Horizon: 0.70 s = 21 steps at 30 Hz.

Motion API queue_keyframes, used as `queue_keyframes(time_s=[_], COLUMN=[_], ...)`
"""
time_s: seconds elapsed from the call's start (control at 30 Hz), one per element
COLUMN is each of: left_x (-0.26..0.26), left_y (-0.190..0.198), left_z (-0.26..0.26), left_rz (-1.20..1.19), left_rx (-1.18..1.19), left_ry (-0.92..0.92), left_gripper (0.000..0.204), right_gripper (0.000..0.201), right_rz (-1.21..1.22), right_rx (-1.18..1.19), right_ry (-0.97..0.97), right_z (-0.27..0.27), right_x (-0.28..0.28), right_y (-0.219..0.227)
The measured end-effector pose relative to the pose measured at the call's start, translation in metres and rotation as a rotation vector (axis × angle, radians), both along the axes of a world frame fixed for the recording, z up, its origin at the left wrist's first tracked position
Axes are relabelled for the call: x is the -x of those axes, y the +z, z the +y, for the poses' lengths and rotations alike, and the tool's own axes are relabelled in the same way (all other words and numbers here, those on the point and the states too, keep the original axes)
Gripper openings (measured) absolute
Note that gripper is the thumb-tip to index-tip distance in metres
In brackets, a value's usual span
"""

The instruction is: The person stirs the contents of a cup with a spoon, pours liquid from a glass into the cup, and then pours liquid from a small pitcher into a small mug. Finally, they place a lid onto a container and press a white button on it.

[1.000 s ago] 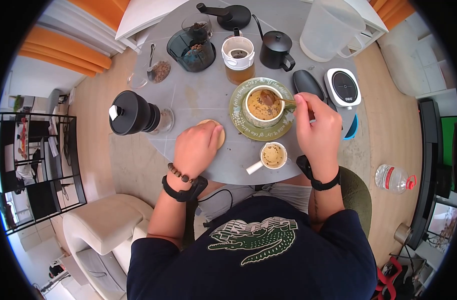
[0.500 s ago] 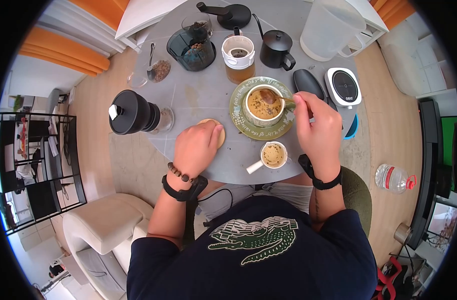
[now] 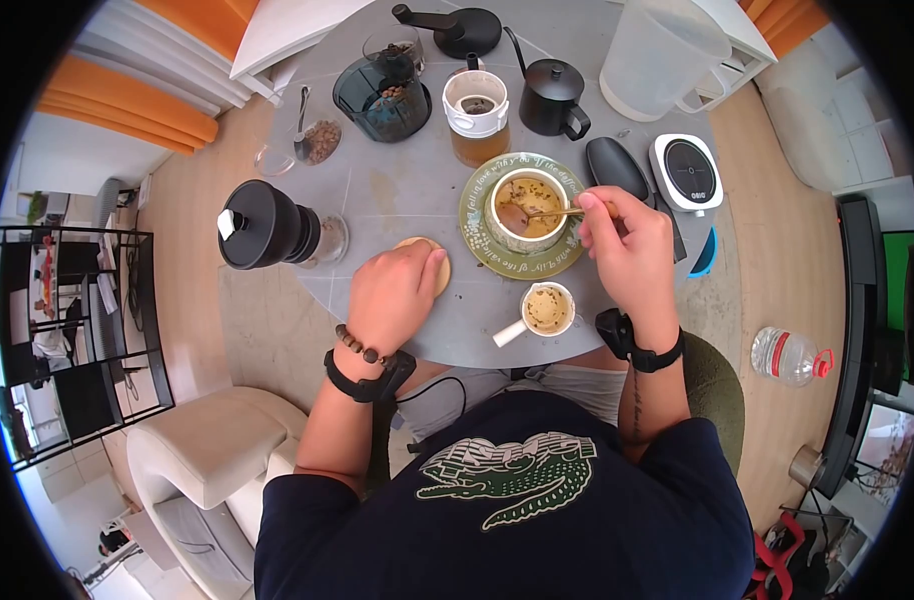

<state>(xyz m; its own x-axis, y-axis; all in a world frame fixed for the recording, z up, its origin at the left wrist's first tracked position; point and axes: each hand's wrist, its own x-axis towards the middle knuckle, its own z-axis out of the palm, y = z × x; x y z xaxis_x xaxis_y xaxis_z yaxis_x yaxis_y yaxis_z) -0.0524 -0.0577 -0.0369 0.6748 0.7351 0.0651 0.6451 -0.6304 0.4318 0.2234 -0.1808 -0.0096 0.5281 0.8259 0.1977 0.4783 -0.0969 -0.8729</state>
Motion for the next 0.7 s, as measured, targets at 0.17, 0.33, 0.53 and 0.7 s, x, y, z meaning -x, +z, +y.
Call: queue_keyframes(time_s=[0.17, 0.33, 0.53, 0.7], left_x=[-0.001, 0.0, -0.001, 0.0], left_y=[0.001, 0.001, 0.001, 0.0], left_z=[0.0, 0.0, 0.0, 0.0], left_rz=[-0.006, 0.02, 0.019, 0.01], left_rx=[0.003, 0.006, 0.005, 0.001], left_ry=[-0.005, 0.0, -0.002, -0.003], left_gripper=[0.036, 0.037, 0.038, 0.038], right_gripper=[0.021, 0.021, 0.019, 0.017], right_rz=[0.202, 0.245, 0.235, 0.167], right_rx=[0.05, 0.022, -0.039, -0.071], right_ry=[-0.015, -0.03, -0.016, 0.028], right_z=[-0.005, -0.009, -0.016, -0.023], right_x=[0.002, 0.002, 0.002, 0.0], right_y=[0.003, 0.009, 0.01, 0.014])
